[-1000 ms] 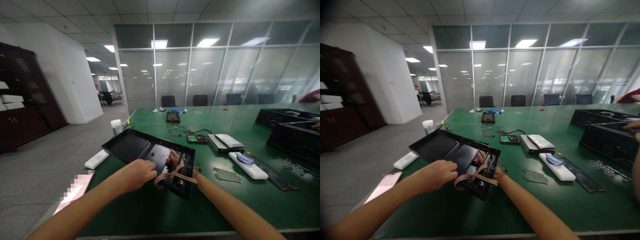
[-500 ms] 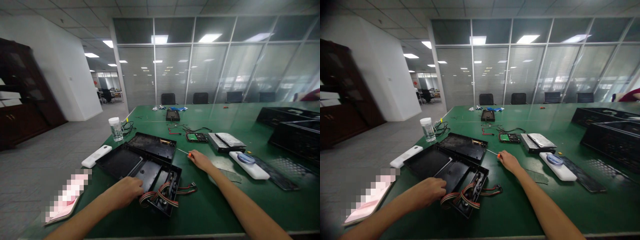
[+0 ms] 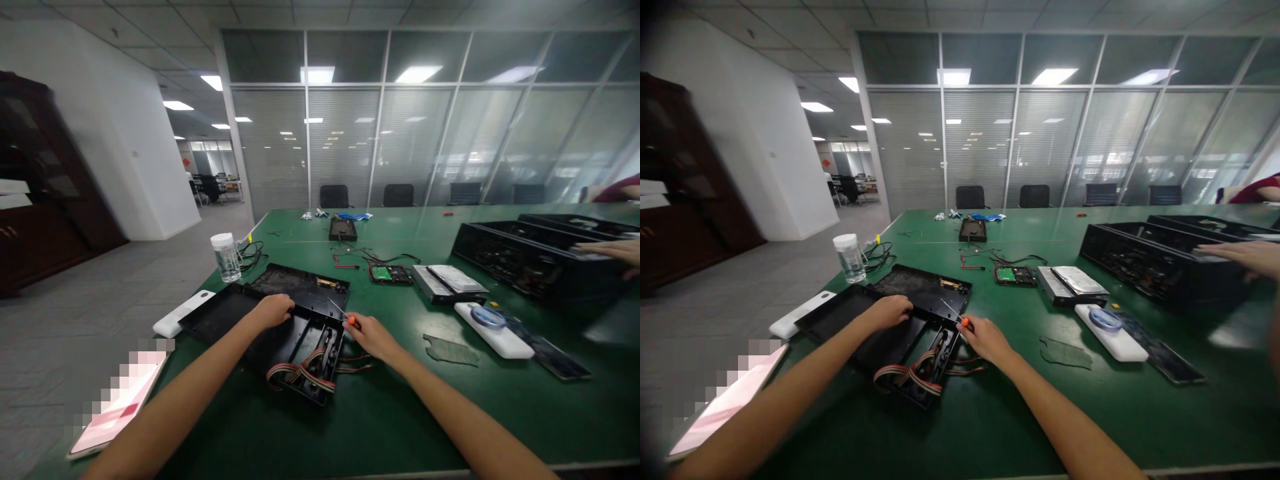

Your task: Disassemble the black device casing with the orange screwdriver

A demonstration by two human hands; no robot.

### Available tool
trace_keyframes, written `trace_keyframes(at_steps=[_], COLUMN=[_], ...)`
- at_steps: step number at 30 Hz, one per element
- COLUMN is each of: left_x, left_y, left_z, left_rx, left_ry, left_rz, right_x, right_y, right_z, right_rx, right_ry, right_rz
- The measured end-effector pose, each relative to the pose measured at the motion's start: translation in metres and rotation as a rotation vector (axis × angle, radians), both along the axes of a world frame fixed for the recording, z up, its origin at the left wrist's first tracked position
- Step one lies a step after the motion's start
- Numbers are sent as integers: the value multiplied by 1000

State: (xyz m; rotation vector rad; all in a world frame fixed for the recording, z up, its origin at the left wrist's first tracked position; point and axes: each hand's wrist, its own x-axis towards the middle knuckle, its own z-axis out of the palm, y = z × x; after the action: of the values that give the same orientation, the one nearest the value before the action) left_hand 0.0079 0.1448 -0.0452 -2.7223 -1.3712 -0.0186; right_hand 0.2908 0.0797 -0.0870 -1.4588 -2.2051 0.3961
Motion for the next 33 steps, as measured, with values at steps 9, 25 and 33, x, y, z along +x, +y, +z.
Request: trace_keyframes(at_steps=[9,25,33], left_x=[13,58,71], left_y=[2,-20,-11], left_z=[-40,-11,-33], left_rx=[193,-48,-214], left_ry=[95,-428,-526], left_rz=[143,-226,-313], right_x=[7,13,22], right_y=[9,17,23], right_z=[-11,-11,-13], right_rx=[-24,44,60], right_ry=[-49,64,78], right_rz=[-21,-112,-157])
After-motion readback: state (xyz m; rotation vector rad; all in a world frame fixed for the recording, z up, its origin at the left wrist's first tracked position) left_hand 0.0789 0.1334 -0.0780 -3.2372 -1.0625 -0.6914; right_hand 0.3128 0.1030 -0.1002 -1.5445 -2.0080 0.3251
